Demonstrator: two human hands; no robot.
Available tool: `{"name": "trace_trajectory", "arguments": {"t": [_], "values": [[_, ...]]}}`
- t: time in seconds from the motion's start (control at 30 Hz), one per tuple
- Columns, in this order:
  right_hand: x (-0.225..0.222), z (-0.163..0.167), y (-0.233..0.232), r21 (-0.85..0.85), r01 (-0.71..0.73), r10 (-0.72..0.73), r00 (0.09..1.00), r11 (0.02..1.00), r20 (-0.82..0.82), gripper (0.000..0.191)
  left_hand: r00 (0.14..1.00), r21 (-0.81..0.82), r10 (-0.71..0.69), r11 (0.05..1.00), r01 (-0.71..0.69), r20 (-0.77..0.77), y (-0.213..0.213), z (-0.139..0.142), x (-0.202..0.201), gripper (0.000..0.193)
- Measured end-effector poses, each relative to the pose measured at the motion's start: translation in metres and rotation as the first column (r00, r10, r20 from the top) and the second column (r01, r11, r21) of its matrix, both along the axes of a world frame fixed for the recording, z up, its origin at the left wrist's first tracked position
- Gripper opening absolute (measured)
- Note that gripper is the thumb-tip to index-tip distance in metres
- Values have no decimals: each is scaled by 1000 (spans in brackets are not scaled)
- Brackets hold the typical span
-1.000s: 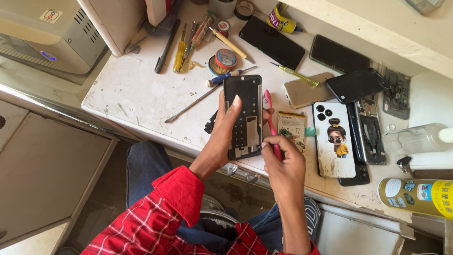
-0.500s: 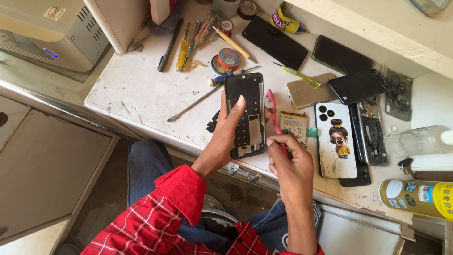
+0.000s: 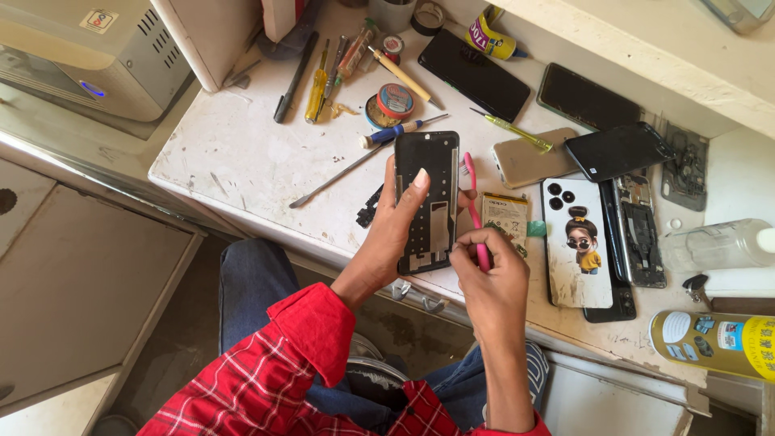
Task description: The person cleans the inside of a disassembled smartphone chassis with a toothbrush, then lifts the logic board out of the housing and works on the board with tweezers, manipulating small components on the workbench.
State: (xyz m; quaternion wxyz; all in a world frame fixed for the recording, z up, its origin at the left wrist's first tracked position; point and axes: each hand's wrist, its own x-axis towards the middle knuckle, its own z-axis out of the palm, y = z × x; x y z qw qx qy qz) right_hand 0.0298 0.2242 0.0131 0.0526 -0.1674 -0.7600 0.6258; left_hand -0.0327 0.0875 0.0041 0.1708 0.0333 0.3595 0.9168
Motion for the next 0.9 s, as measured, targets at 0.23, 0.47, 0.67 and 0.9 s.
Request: {"name": "trace_trajectory", "arguments": {"t": [0.23,0.47,0.67,0.9], "values": [[24,1,-1,372,19,47,984,928,-169,23,999,-56,43,998,-42,27,1,-5,-2,48],[67,-4,3,558,70,16,989,827,-149,50,990,123,59,990,-74,128,7,-11,-9,48],[104,-13,-4,672,41,50,992,739,-115,41,984,112,49,991,-69,169,6,-5,-11,51],[126,-23,-15,672,77,-28,996,737,-84,50,990,119,59,990,-74,127,6,-6,-9,50]]}}
